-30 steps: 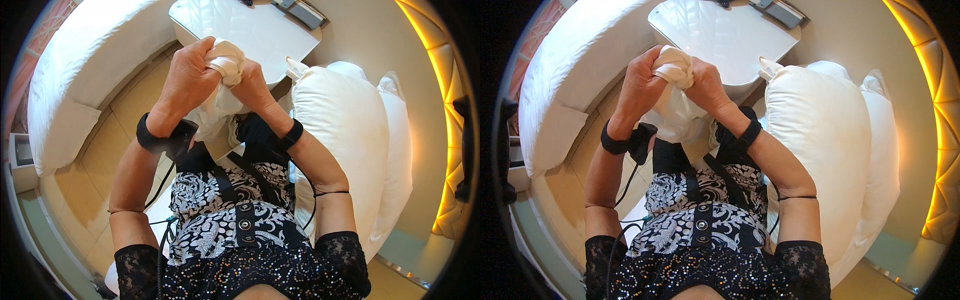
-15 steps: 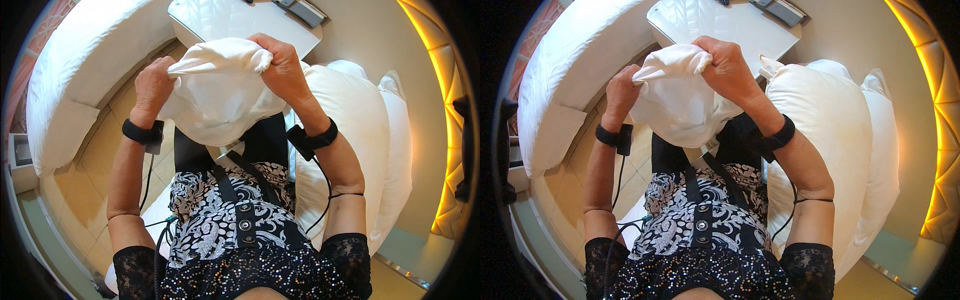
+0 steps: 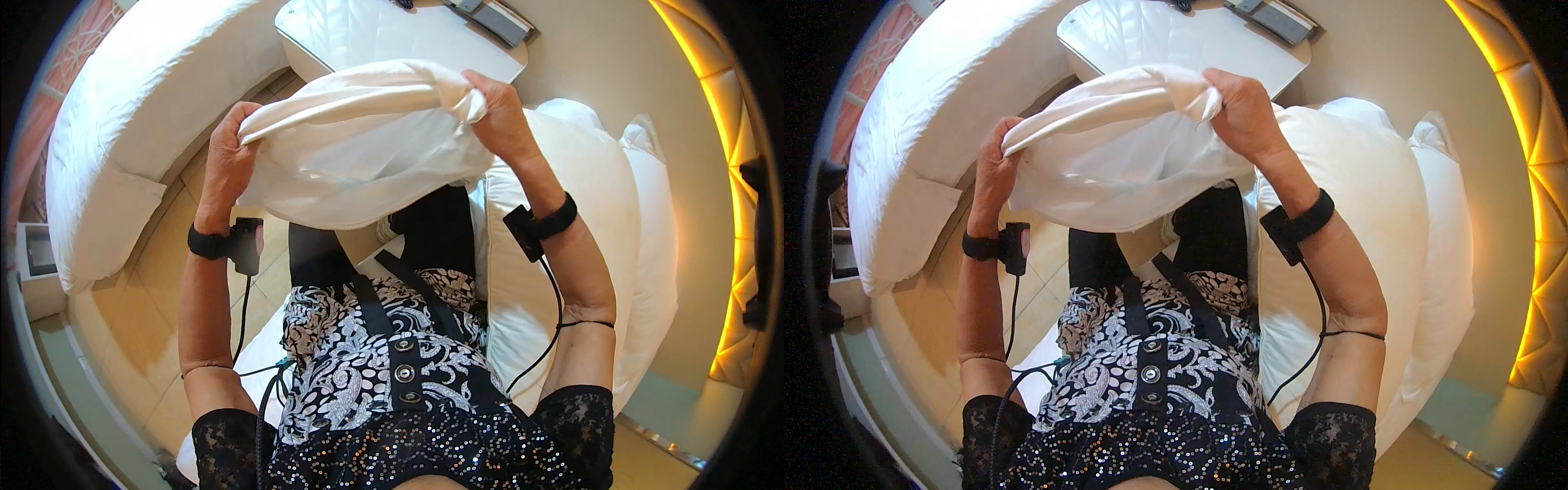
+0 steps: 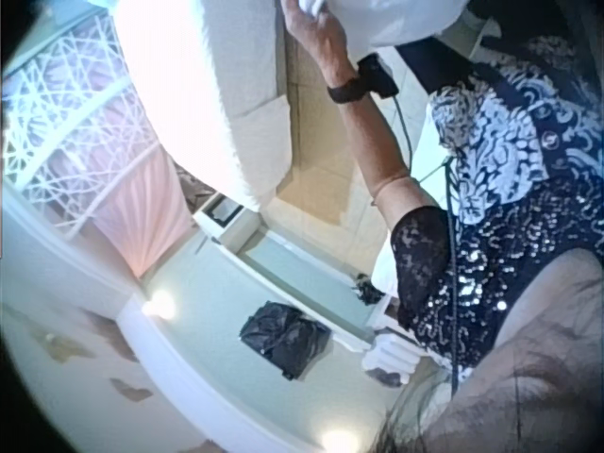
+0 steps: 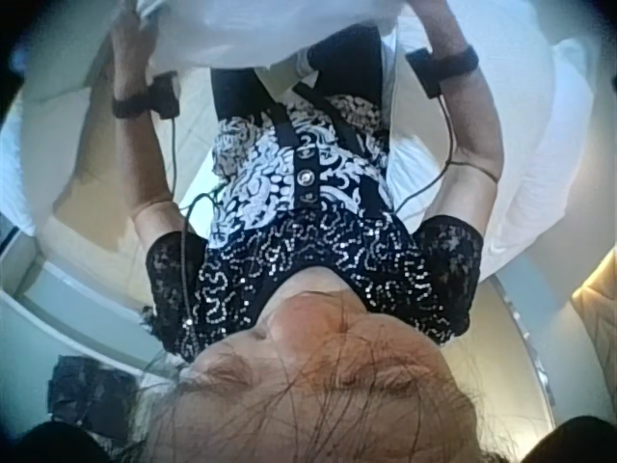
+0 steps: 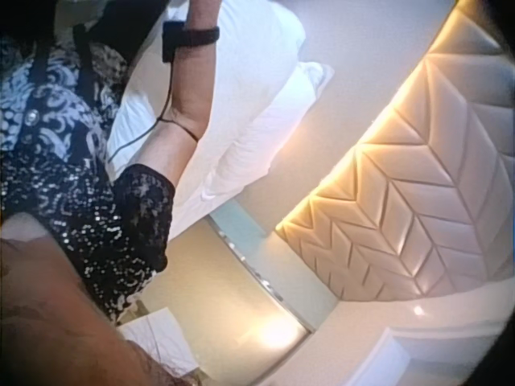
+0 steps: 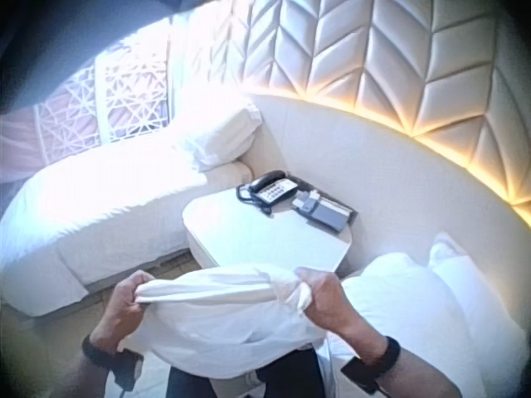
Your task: The person inserts a white pillow into a white pillowcase on a bed. They open the pillowcase, insert the pillow, adjust the fabric, and smooth the pillowcase over the pillow.
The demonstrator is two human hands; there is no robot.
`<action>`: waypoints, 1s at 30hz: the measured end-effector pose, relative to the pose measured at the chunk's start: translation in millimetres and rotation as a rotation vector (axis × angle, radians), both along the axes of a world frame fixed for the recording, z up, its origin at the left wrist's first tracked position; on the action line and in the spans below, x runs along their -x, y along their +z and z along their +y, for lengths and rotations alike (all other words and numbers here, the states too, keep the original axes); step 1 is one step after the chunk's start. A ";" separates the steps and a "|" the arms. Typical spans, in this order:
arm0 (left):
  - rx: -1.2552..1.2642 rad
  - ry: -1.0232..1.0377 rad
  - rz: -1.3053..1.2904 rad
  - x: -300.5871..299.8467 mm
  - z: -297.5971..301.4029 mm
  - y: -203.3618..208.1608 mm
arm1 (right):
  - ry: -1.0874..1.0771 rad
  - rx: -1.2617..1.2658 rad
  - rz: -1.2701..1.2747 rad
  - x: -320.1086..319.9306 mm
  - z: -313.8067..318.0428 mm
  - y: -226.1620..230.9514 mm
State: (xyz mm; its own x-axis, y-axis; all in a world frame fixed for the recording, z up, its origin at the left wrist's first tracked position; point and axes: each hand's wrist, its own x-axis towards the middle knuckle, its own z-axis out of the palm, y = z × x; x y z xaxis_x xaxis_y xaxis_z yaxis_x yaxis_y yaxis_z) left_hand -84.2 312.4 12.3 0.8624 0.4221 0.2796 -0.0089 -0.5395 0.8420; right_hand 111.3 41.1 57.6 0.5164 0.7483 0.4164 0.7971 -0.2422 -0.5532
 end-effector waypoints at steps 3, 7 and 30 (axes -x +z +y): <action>0.307 -0.111 0.078 6.5 -8.5 0.6 | 0.096 -0.245 0.321 -0.8 6.6 -1.7; 0.186 -0.121 0.143 11.8 -17.8 7.0 | 0.082 -0.479 0.787 13.4 20.5 8.0; 0.656 0.124 -0.277 59.0 2.0 9.0 | 0.139 -0.180 0.027 44.7 50.2 1.1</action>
